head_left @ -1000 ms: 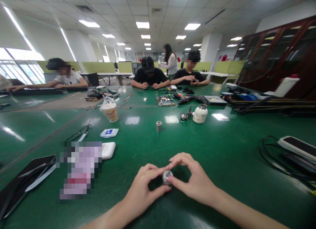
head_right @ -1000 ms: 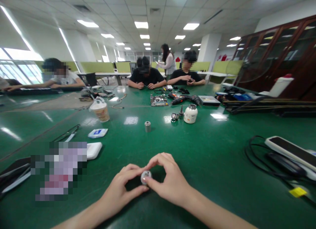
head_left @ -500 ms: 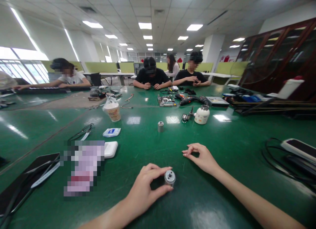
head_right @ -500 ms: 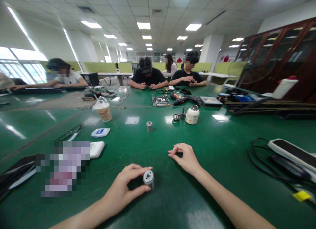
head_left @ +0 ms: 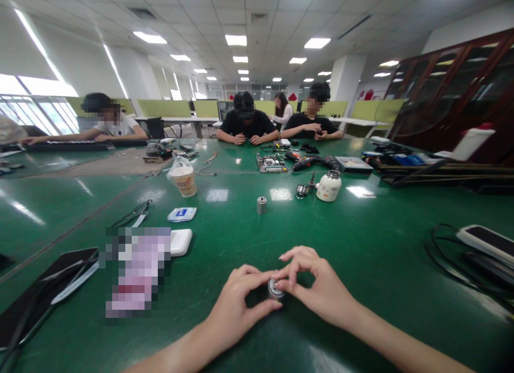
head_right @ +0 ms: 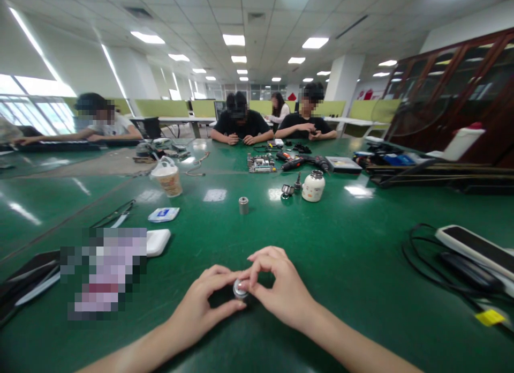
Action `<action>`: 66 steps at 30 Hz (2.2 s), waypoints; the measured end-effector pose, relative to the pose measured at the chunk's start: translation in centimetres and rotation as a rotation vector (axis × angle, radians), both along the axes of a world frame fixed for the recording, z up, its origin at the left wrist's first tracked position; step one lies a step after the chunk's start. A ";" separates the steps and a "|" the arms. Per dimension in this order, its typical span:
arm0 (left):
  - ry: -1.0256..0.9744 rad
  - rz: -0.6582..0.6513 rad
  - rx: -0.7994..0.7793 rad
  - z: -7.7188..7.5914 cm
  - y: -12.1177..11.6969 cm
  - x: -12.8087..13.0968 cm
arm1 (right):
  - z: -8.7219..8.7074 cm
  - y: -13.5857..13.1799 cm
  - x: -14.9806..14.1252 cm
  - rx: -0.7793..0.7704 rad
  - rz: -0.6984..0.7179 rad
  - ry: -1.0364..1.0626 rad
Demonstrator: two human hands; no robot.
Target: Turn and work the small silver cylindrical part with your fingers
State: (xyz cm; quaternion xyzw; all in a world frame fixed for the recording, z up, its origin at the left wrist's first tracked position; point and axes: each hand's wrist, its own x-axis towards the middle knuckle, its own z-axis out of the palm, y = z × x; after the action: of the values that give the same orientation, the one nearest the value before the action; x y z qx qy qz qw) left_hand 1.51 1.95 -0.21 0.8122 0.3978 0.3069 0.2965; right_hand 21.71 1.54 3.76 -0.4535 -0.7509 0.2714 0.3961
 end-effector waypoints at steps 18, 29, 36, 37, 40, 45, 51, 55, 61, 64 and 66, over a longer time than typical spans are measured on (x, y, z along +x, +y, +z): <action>-0.017 -0.016 0.006 0.1 0.1 0.0 | -0.2 0.1 0.2 0.161 -0.054 0.017; -0.008 0.000 -0.017 0.2 0.0 -0.1 | -2.2 6.4 6.6 0.155 -0.247 -0.108; -0.007 -0.013 0.008 -0.1 0.1 0.0 | 0.6 1.1 1.4 0.179 -0.081 0.004; -0.013 -0.016 0.013 -0.1 0.1 0.0 | 0.6 0.5 0.8 0.171 -0.045 -0.015; -0.023 -0.021 0.020 0.0 0.0 0.0 | 0.1 -0.3 -0.2 0.153 -0.007 -0.035; -0.026 -0.023 0.013 0.1 0.0 0.0 | -0.5 0.0 -0.1 0.138 -0.013 -0.024; -0.009 0.000 0.006 0.1 0.0 0.0 | -0.4 0.0 0.7 0.236 -0.174 0.137; -0.022 -0.012 0.003 0.1 0.0 0.0 | -0.2 -0.3 0.6 0.148 -0.105 0.111; -0.018 -0.013 -0.010 0.1 0.1 0.0 | -0.5 0.3 0.0 0.178 -0.056 0.010; -0.016 0.001 -0.021 0.1 0.1 0.0 | -0.9 2.4 1.9 0.248 -0.185 0.046; -0.015 0.005 -0.029 0.0 0.1 0.0 | -1.6 4.3 3.8 0.228 -0.242 -0.056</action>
State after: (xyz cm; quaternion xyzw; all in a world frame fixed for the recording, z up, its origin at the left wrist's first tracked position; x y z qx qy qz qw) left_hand 1.46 2.01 -0.17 0.8046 0.4018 0.3078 0.3106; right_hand 25.52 5.89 2.11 -0.5000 -0.7276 0.1219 0.4535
